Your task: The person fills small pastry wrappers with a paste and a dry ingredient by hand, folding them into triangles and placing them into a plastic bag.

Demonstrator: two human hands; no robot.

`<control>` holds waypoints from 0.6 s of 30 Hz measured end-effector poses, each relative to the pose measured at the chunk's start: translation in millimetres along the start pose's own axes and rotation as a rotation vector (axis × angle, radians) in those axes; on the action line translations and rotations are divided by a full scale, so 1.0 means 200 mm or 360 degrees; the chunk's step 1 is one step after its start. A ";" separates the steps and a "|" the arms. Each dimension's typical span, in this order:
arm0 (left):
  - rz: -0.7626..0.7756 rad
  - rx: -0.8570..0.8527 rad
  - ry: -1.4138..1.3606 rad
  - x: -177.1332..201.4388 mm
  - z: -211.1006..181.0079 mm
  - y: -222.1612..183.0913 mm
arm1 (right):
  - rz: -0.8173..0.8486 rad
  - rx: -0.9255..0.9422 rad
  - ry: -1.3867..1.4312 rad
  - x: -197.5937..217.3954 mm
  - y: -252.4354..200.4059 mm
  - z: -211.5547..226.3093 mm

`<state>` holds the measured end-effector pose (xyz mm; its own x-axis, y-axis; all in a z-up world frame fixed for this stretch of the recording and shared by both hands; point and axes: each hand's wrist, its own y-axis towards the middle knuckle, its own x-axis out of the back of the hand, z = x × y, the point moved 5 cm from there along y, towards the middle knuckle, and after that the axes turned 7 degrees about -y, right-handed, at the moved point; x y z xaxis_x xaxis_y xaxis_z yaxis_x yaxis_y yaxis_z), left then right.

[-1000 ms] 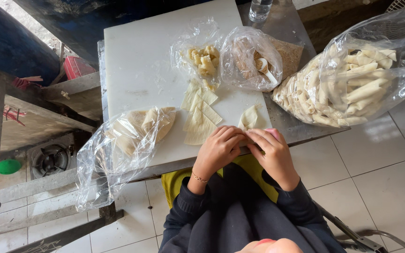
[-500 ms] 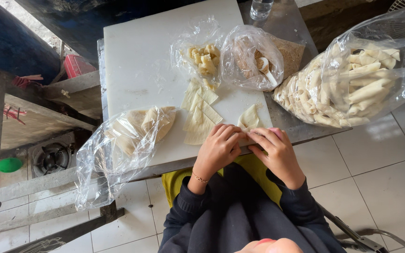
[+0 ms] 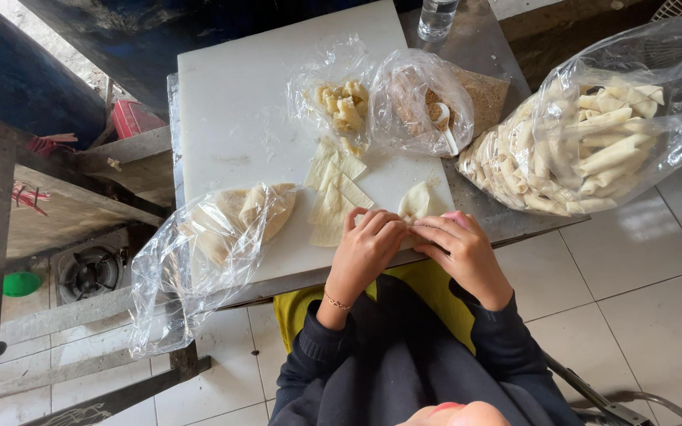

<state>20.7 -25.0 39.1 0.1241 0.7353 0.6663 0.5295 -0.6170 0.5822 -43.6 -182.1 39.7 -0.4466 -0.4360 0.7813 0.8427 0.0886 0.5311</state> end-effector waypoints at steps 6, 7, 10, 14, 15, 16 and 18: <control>-0.0052 0.0112 -0.0172 0.00 0.03 -0.02 | -0.0112 -0.0054 0.0157 0.00 -0.01 0.01; -0.0074 0.0130 -0.0191 0.00 0.03 -0.02 | -0.0129 -0.0077 0.0181 -0.01 -0.01 0.01; -0.0119 0.0177 -0.0167 -0.01 0.04 -0.01 | -0.0158 -0.0212 0.0098 -0.05 0.01 0.00; -0.0122 0.0197 0.0007 0.00 0.03 0.01 | -0.0203 -0.0397 0.0084 -0.08 0.03 0.00; -0.0127 0.0198 0.0033 0.00 0.03 0.01 | -0.0223 -0.0422 0.0065 -0.09 0.04 0.00; -0.0124 0.0172 0.0047 0.01 0.02 0.02 | -0.0244 -0.0447 0.0047 -0.09 0.05 0.00; -0.0114 0.0121 0.0071 0.02 0.01 0.01 | -0.0230 -0.0476 -0.0060 -0.10 0.07 0.00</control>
<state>24.9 -22.2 42.4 0.0473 0.7623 0.6455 0.5981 -0.5392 0.5929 -23.1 -171.9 32.2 -0.5741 -0.3909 0.7194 0.8182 -0.2409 0.5221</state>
